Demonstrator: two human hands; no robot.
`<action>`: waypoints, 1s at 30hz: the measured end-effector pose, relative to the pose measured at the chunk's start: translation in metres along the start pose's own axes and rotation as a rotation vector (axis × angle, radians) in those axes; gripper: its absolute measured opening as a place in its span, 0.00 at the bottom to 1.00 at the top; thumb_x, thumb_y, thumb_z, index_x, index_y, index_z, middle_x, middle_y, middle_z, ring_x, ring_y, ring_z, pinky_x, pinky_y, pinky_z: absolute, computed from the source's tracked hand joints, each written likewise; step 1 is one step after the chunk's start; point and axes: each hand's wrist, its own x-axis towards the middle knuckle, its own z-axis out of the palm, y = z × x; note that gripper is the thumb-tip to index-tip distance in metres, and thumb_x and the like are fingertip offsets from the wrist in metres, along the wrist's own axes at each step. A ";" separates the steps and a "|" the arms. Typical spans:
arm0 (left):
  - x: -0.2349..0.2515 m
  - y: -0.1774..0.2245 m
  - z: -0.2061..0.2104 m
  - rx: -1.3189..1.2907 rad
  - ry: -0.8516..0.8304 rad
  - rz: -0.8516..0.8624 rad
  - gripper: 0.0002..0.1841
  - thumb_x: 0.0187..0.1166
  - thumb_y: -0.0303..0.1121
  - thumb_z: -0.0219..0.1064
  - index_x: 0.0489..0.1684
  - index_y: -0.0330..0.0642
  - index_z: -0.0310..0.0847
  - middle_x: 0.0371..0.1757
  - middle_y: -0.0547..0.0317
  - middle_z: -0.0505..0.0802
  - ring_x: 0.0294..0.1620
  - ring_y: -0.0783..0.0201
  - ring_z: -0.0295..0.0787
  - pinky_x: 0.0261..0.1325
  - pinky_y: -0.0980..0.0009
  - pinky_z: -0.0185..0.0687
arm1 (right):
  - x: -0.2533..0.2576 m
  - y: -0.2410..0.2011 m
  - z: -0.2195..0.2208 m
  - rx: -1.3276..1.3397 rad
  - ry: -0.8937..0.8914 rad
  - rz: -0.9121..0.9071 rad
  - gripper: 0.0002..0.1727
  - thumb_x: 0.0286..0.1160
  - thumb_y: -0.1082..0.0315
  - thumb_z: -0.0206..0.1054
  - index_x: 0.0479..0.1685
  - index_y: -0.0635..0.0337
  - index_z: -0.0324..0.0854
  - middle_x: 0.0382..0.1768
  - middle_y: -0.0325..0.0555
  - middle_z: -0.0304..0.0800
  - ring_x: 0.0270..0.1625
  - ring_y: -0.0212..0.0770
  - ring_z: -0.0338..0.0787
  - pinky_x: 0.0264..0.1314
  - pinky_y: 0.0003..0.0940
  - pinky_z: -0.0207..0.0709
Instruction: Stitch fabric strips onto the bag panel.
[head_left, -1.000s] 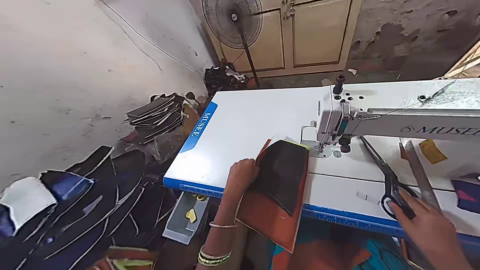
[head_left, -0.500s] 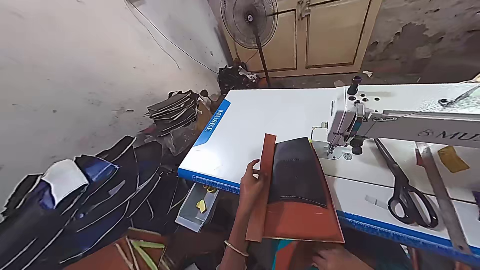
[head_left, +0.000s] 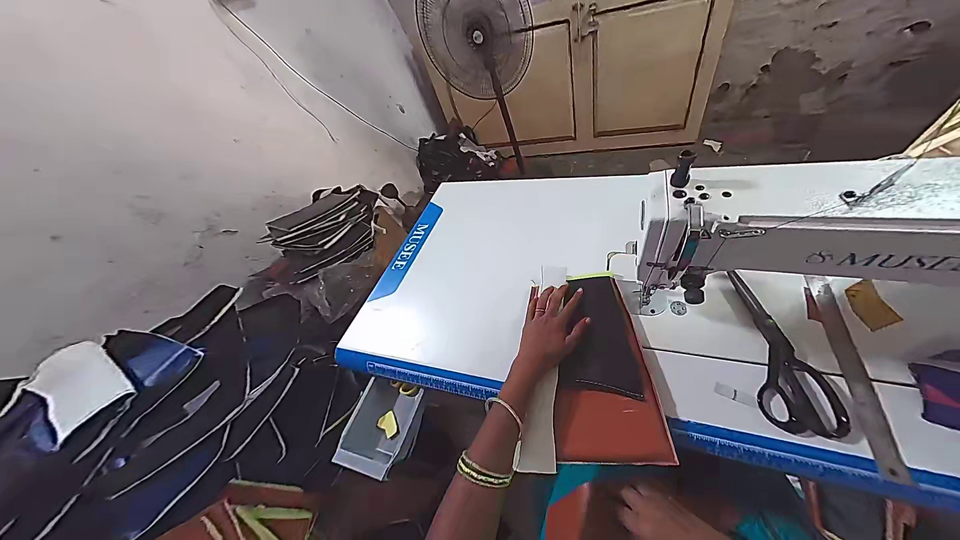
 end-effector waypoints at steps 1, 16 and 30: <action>-0.001 0.003 0.000 0.027 -0.016 -0.021 0.33 0.89 0.57 0.45 0.91 0.54 0.63 0.92 0.48 0.64 0.95 0.40 0.47 0.93 0.41 0.29 | 0.003 -0.003 -0.002 -0.010 -0.060 0.024 0.15 0.82 0.71 0.64 0.53 0.77 0.87 0.60 0.76 0.86 0.66 0.74 0.86 0.69 0.64 0.77; -0.007 0.025 0.011 0.167 0.054 -0.018 0.32 0.87 0.63 0.44 0.87 0.64 0.69 0.91 0.41 0.65 0.93 0.30 0.48 0.88 0.31 0.40 | -0.018 -0.013 0.000 -0.035 0.597 -0.379 0.09 0.78 0.75 0.59 0.40 0.66 0.86 0.38 0.54 0.95 0.43 0.45 0.97 0.50 0.32 0.87; -0.002 0.022 0.008 0.104 0.087 0.037 0.26 0.90 0.50 0.49 0.82 0.53 0.77 0.83 0.41 0.77 0.86 0.30 0.64 0.82 0.29 0.52 | 0.081 -0.011 -0.113 0.616 0.464 0.290 0.16 0.86 0.74 0.45 0.47 0.72 0.79 0.37 0.49 0.80 0.42 0.35 0.78 0.47 0.33 0.70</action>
